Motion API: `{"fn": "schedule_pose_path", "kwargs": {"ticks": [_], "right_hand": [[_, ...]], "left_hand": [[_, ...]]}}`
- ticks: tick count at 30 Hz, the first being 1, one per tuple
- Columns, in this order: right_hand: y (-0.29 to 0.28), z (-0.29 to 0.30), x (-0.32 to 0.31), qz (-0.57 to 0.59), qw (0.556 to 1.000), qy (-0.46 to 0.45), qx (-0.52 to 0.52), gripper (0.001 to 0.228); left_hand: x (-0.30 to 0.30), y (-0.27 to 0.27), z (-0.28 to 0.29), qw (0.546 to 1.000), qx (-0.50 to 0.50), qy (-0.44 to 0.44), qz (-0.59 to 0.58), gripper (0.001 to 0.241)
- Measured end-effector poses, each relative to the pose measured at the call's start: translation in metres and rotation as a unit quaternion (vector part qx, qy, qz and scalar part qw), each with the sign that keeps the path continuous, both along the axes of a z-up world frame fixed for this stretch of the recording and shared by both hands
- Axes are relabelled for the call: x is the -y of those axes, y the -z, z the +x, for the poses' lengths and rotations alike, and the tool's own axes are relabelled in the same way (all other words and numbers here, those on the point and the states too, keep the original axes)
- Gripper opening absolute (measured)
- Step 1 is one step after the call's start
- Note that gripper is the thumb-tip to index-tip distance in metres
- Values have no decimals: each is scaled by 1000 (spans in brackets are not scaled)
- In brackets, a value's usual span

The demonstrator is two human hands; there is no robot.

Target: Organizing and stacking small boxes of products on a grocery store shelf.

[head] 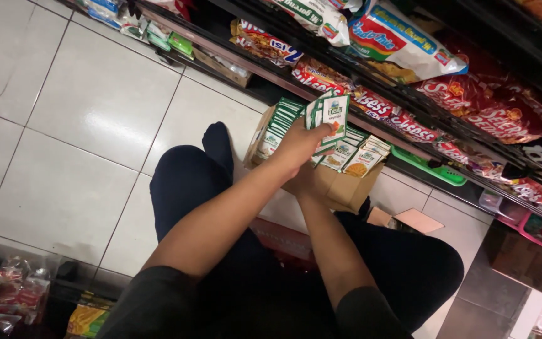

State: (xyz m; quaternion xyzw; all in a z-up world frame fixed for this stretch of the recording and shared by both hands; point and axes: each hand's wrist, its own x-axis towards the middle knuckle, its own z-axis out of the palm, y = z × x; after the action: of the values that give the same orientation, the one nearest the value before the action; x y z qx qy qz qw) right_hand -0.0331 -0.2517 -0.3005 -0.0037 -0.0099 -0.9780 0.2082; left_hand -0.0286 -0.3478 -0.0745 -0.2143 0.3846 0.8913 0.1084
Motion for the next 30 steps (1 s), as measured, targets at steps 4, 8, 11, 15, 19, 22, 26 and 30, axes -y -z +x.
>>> {"fn": "schedule_pose_path", "kwargs": {"ticks": [4,8,11,15,19,22,26,30], "right_hand": [[-14,30,-18,333,939,-85,-13,39],[-29,39,-31,562,817,-125,-17,41],[-37,26,-44,615,781,-108,-12,41],[-48,6,-80,691,718,-83,2,43],[-93,-16,-128,476,878,-8,43,37],[-179,-13,-128,480,871,-79,-61,57],[-181,-9,-141,667,736,-80,-84,28],[-149,1,-149,622,782,-40,22,28]], "left_hand": [[1,0,1,1000,13,10,-14,34],[4,-3,3,999,16,21,-39,31],[0,17,0,999,-14,20,-31,33],[-2,32,0,997,-44,27,-57,39],[2,19,2,981,-54,85,-167,39],[0,21,3,970,-66,111,-205,45],[-4,24,3,961,-95,126,-228,44],[-4,13,2,977,20,102,-186,41]]}}
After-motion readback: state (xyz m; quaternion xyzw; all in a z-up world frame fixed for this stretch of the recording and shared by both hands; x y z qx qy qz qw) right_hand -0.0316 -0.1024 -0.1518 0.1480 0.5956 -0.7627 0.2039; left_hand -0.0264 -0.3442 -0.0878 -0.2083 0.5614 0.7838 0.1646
